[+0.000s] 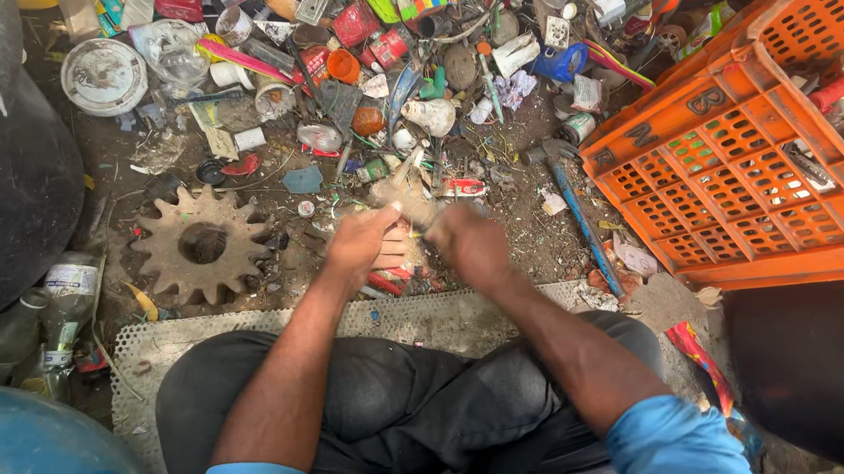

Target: The person sorts through a pile of scrap materials, picking up various metal and plastic components and placing them into different containers.

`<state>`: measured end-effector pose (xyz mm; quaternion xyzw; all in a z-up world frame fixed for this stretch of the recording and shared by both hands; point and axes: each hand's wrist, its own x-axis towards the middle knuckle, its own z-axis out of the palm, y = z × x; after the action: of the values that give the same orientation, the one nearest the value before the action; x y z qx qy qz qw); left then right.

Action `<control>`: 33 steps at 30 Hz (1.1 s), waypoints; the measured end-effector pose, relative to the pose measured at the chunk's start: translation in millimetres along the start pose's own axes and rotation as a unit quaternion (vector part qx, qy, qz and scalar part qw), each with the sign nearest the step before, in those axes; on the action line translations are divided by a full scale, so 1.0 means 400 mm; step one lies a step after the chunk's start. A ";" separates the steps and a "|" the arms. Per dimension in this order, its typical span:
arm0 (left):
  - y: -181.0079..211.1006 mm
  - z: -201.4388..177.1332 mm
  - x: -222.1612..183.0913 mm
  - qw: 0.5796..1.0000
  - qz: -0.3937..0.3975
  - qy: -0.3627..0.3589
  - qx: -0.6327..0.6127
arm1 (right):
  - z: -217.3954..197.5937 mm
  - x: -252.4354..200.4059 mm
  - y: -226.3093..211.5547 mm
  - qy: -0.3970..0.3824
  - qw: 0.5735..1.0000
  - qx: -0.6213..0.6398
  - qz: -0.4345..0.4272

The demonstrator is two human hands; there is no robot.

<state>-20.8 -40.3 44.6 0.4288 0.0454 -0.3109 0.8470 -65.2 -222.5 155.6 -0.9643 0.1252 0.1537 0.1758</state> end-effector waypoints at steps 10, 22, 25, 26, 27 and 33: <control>0.049 -0.044 0.001 0.993 0.017 0.038 -0.114 | 0.067 0.039 0.006 -0.102 0.876 0.457 -0.119; 0.363 -0.153 -0.217 0.699 0.484 0.524 0.051 | 0.319 0.011 -0.169 -0.225 0.891 0.393 -0.035; 0.344 -0.161 -0.206 0.727 0.436 0.530 0.024 | 0.352 0.012 -0.178 -0.249 0.698 0.672 -0.003; 0.351 -0.168 -0.195 0.725 0.438 0.531 0.019 | 0.352 0.015 -0.176 -0.223 0.745 0.629 -0.005; 0.352 -0.173 -0.181 0.736 0.424 0.526 -0.033 | 0.353 0.006 -0.169 -0.193 0.786 0.587 -0.001; 0.333 -0.231 -0.167 0.742 0.412 0.515 -0.124 | 0.336 0.014 -0.227 -0.153 0.886 0.435 0.058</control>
<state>18.6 120.4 102.7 0.3919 0.3316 0.3446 0.7859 -67.1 -90.6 61.2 -0.7468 0.2064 0.2389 0.5853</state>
